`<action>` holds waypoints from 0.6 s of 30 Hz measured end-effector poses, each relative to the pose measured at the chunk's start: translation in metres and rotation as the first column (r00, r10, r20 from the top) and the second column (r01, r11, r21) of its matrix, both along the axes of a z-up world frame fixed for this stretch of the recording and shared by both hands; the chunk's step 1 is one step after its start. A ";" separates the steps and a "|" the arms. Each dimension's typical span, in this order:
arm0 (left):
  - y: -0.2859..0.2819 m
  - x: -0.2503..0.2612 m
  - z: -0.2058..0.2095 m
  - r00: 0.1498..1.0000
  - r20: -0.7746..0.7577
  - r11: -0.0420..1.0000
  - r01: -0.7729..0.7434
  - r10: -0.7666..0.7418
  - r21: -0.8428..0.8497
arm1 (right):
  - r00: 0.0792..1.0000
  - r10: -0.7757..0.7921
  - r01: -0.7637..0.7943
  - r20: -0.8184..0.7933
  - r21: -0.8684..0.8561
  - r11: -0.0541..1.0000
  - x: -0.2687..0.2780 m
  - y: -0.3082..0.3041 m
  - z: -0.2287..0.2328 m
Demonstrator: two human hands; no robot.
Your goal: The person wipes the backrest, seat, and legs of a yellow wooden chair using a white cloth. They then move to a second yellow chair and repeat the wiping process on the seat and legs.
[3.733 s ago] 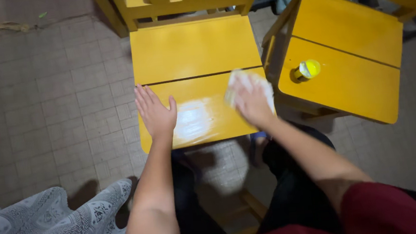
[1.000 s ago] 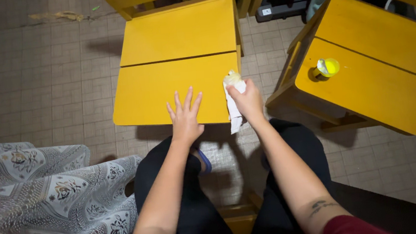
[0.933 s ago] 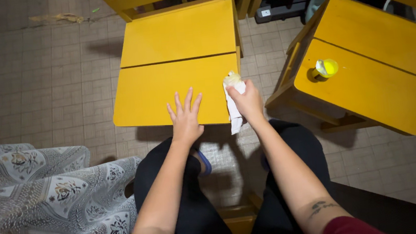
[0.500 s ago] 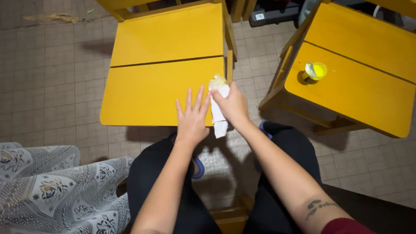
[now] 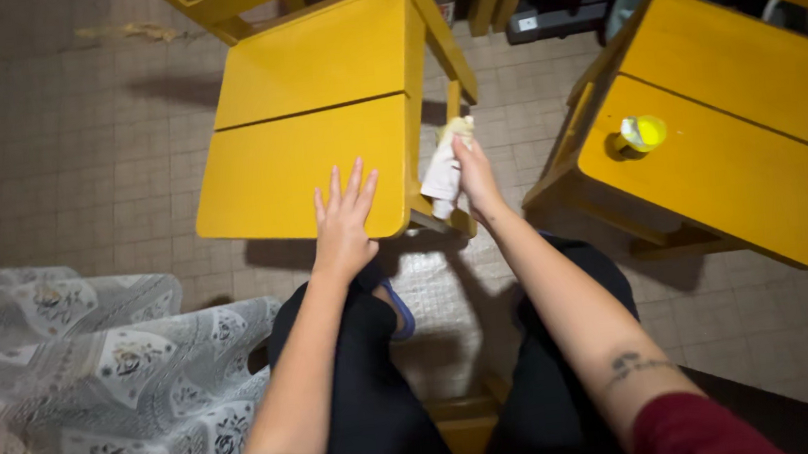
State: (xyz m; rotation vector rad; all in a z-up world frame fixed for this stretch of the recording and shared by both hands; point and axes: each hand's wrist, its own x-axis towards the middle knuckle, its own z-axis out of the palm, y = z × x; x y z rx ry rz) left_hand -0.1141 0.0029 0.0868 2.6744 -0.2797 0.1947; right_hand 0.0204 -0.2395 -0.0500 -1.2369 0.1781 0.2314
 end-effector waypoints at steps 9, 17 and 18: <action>0.005 0.002 0.007 1.000 -0.017 0.999 0.007 -0.007 -0.038 | 0.954 0.224 -0.082 -0.200 0.542 0.836 0.047 0.071 0.039; 0.009 0.001 0.006 1.000 0.003 0.998 0.014 -0.013 -0.059 | 0.946 0.223 -0.084 -0.234 0.490 0.868 0.068 0.089 0.036; 0.010 0.001 0.007 1.000 0.013 0.998 0.026 -0.026 -0.064 | 0.952 0.205 -0.071 -0.229 0.482 0.873 0.065 0.089 0.035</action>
